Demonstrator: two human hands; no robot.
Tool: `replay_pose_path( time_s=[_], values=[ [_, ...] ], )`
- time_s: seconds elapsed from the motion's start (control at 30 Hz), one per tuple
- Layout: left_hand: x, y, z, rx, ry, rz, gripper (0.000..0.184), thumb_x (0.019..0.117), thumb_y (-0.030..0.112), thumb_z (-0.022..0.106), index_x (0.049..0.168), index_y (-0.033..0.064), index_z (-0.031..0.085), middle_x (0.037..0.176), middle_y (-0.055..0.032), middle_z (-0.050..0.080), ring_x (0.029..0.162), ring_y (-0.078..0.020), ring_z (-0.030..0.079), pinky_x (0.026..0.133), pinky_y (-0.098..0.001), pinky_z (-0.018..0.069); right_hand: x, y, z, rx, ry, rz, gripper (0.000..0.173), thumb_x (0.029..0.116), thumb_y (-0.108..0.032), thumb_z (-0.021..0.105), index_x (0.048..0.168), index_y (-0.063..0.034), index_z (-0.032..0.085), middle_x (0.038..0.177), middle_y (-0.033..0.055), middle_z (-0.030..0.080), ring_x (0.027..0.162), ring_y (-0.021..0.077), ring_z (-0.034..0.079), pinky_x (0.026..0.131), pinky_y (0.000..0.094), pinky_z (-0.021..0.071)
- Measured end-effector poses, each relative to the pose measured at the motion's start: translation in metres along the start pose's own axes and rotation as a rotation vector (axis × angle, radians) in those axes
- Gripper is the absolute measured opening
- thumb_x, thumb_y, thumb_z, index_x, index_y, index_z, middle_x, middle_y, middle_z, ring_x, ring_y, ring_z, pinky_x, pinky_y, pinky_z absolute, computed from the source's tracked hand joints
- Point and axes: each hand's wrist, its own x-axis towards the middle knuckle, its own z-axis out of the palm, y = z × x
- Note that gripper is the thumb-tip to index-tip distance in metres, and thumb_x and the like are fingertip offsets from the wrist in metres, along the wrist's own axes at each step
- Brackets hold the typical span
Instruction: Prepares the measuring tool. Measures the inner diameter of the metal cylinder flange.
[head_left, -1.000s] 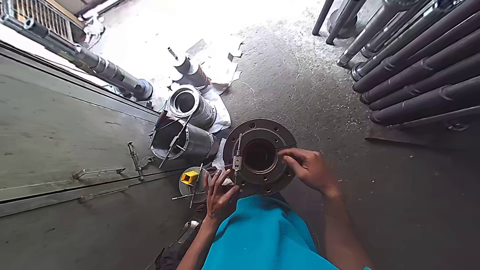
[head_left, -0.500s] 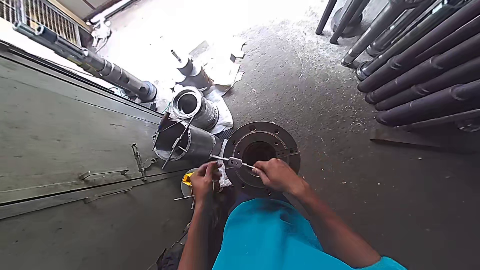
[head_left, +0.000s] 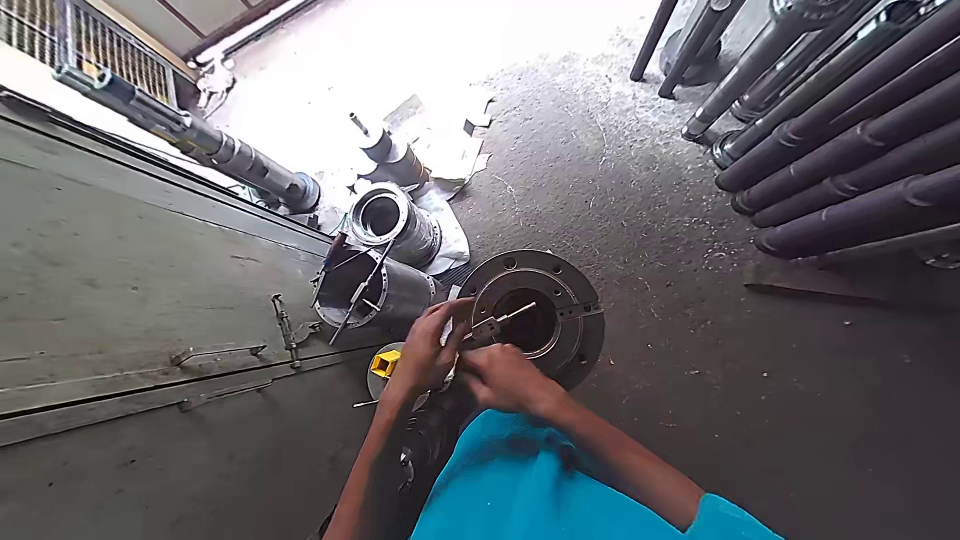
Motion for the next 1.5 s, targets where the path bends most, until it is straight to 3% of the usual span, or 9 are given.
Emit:
replay_pose_path(
  time_s=[0.1, 0.2, 0.43, 0.67, 0.77, 0.9, 1.0, 1.2, 1.5],
  values=[
    [-0.056, -0.031, 0.015, -0.148, 0.159, -0.148, 0.031, 0.1024, 0.022, 0.056, 0.125, 0.0066, 0.071, 0.111, -0.0034, 0.076, 0.097, -0.0119, 0.072, 0.087, -0.0347, 0.0604, -0.001, 0.032, -0.029, -0.214, 0.494, -0.106, 0.024, 0.099, -0.028, 0.058, 0.102, -0.0144, 0.077, 0.099, 0.0045, 0.075, 0.093, 0.0252, 0.071, 0.076, 0.0475, 0.059],
    [-0.069, -0.024, 0.054, -0.651, 0.44, -0.248, 0.025, 0.0998, 0.001, 0.058, 0.12, -0.0078, 0.068, 0.091, -0.0108, 0.076, 0.072, -0.0158, 0.073, 0.066, -0.0307, 0.0632, 0.004, 0.063, -0.065, -0.285, 0.406, 0.017, 0.022, 0.0978, -0.031, 0.061, 0.097, -0.0157, 0.077, 0.103, 0.0039, 0.073, 0.099, 0.0285, 0.066, 0.081, 0.0502, 0.0552],
    [0.023, -0.023, 0.03, -0.691, 0.339, -0.284, 0.032, 0.1041, 0.005, 0.052, 0.134, -0.0041, 0.057, 0.113, -0.013, 0.075, 0.088, -0.0182, 0.075, 0.078, -0.0353, 0.0629, -0.035, 0.04, -0.034, 0.058, -0.228, 0.276, 0.043, 0.1111, -0.032, 0.039, 0.112, -0.0027, 0.07, 0.09, 0.0141, 0.075, 0.086, 0.0311, 0.074, 0.087, 0.058, 0.0557],
    [0.067, 0.019, 0.024, -0.077, -0.291, 0.17, 0.046, 0.1034, 0.012, 0.05, 0.149, 0.0158, 0.053, 0.128, -0.0096, 0.068, 0.114, -0.024, 0.067, 0.101, -0.0501, 0.0517, 0.007, -0.001, 0.038, 0.526, -0.052, 0.309, 0.034, 0.1099, -0.028, 0.045, 0.108, -0.0042, 0.069, 0.081, 0.0006, 0.071, 0.066, 0.0078, 0.064, 0.065, 0.0295, 0.0558],
    [0.011, -0.024, 0.01, -0.203, -0.081, 0.07, 0.044, 0.1035, 0.023, 0.052, 0.145, 0.0096, 0.056, 0.138, -0.0065, 0.065, 0.122, -0.016, 0.064, 0.105, -0.0401, 0.0529, -0.003, 0.007, 0.003, 0.196, 0.158, 0.247, 0.033, 0.1025, -0.031, 0.052, 0.098, -0.0057, 0.073, 0.088, 0.0116, 0.073, 0.085, 0.0278, 0.071, 0.078, 0.0558, 0.0549],
    [-0.069, -0.04, 0.016, -0.308, 0.001, -0.097, 0.046, 0.0952, 0.025, 0.069, 0.135, 0.0035, 0.062, 0.114, -0.0064, 0.074, 0.089, -0.013, 0.073, 0.075, -0.034, 0.0634, 0.009, 0.049, -0.041, -0.164, 0.705, 0.043, 0.027, 0.0993, -0.029, 0.059, 0.109, -0.0144, 0.079, 0.105, 0.004, 0.078, 0.097, 0.0226, 0.073, 0.085, 0.0453, 0.0592],
    [-0.09, -0.031, 0.042, -0.408, 0.173, -0.117, 0.044, 0.0909, 0.009, 0.07, 0.134, 0.0035, 0.064, 0.103, -0.0034, 0.078, 0.082, -0.0108, 0.075, 0.076, -0.0306, 0.0643, 0.018, 0.064, -0.068, -0.263, 0.416, 0.172, 0.038, 0.105, -0.041, 0.048, 0.113, -0.0161, 0.076, 0.116, 0.0047, 0.074, 0.111, 0.027, 0.067, 0.096, 0.0496, 0.0532],
    [-0.027, -0.049, 0.033, -0.749, 0.533, -0.259, 0.021, 0.0947, -0.001, 0.064, 0.114, -0.0085, 0.069, 0.09, -0.0116, 0.077, 0.07, -0.0165, 0.074, 0.068, -0.0327, 0.0649, -0.04, 0.066, -0.058, -0.07, 0.086, 0.26, 0.045, 0.106, -0.042, 0.047, 0.095, -0.007, 0.073, 0.082, 0.0134, 0.072, 0.082, 0.0326, 0.071, 0.077, 0.0598, 0.0548],
    [0.081, 0.041, 0.026, 0.003, -0.389, 0.139, 0.046, 0.1018, 0.012, 0.053, 0.147, 0.02, 0.056, 0.114, -0.0115, 0.074, 0.098, -0.0291, 0.072, 0.091, -0.0557, 0.055, 0.01, -0.034, 0.039, 0.281, -0.079, 0.267, 0.029, 0.1021, -0.018, 0.059, 0.118, 0.0052, 0.069, 0.107, 0.0218, 0.072, 0.1, 0.0334, 0.07, 0.096, 0.0531, 0.0524]
  ],
)
